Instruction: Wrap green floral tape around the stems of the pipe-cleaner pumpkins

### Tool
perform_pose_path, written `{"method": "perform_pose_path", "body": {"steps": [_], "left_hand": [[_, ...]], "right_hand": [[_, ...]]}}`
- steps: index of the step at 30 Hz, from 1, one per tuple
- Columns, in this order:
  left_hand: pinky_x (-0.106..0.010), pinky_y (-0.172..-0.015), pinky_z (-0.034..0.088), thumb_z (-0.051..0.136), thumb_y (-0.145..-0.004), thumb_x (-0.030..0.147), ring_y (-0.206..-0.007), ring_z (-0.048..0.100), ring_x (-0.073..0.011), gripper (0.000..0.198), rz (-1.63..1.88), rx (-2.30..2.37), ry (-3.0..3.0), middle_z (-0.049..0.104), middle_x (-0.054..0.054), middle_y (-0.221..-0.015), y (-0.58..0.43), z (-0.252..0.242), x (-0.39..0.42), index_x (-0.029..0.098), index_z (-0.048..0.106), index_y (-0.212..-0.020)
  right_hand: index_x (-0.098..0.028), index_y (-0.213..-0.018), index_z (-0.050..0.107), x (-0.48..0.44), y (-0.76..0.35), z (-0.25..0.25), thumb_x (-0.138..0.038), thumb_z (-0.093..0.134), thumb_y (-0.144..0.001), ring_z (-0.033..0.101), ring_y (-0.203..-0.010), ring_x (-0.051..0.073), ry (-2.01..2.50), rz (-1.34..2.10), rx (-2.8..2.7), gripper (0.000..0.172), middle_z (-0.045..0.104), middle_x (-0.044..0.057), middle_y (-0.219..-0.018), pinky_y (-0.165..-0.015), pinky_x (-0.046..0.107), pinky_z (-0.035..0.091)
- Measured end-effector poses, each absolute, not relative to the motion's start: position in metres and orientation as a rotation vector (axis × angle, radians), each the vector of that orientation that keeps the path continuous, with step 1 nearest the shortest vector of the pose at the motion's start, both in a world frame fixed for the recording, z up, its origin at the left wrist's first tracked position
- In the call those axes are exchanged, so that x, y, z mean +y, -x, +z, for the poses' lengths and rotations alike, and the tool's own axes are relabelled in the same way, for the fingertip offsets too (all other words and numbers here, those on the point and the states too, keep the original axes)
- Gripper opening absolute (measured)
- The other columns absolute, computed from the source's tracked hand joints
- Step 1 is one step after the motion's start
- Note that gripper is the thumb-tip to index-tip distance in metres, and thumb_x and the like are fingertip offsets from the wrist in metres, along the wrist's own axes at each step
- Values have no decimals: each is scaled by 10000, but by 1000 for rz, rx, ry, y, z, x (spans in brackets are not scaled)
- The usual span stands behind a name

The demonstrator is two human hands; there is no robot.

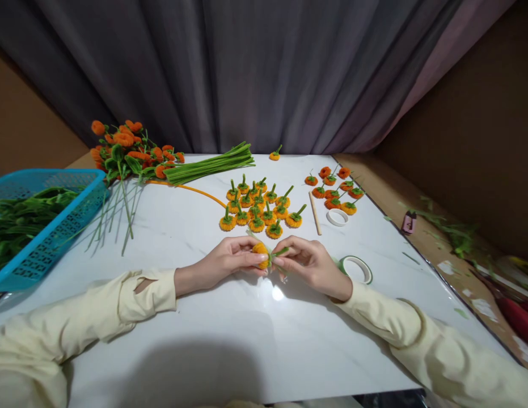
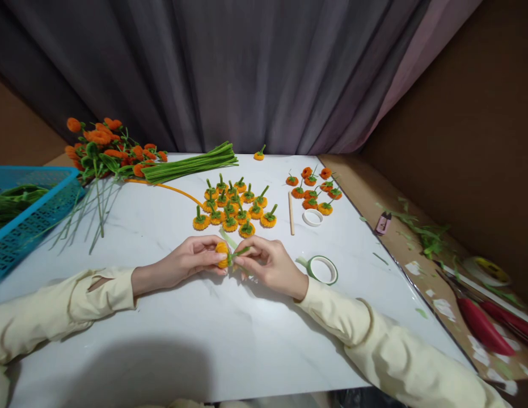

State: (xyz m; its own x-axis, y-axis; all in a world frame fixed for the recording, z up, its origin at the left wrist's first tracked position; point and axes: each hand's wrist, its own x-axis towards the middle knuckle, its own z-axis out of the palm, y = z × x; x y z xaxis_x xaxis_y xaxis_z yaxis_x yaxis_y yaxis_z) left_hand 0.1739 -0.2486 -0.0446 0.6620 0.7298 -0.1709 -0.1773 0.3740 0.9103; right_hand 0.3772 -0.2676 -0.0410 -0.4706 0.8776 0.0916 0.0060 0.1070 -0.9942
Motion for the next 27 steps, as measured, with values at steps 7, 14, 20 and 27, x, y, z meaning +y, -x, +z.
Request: {"method": "perform_pose_path", "body": {"steps": [7,14,20,27], "left_hand": [[-233,-748,544,751,-729,272,-748,636,-117,218,620,648,-963,639,-22,-798,-175,-42,-248,115,658,-847],[-228,-748,547,756,-725,275,-739,628,-109,220,623,665,-957,606,-12,-801,-174,-45,-248,110,650,-826],[-196,-703,541,763,-714,281,-692,619,-94,221,611,646,-932,589,4,-752,-175,-41,-248,110,641,-784],[-185,-662,533,769,-701,273,-668,615,-95,226,568,657,-914,611,-13,-741,-175,-39,-247,106,642,-786]], "right_hand": [[-150,-833,547,-264,-378,-38,-298,685,-799,578,-529,94,805,1708,-1467,205,645,13,-687,-546,242,493],[-183,-864,436,-262,-376,-39,-331,614,-862,595,-506,107,708,1874,-1463,231,639,-9,-646,-502,238,480],[-164,-839,467,-263,-378,-37,-329,613,-860,468,-469,50,806,1678,-1605,222,609,-15,-632,-432,174,345],[-154,-830,521,-266,-380,-33,-324,572,-875,501,-471,64,887,1387,-1847,183,639,13,-643,-445,187,412]]}}
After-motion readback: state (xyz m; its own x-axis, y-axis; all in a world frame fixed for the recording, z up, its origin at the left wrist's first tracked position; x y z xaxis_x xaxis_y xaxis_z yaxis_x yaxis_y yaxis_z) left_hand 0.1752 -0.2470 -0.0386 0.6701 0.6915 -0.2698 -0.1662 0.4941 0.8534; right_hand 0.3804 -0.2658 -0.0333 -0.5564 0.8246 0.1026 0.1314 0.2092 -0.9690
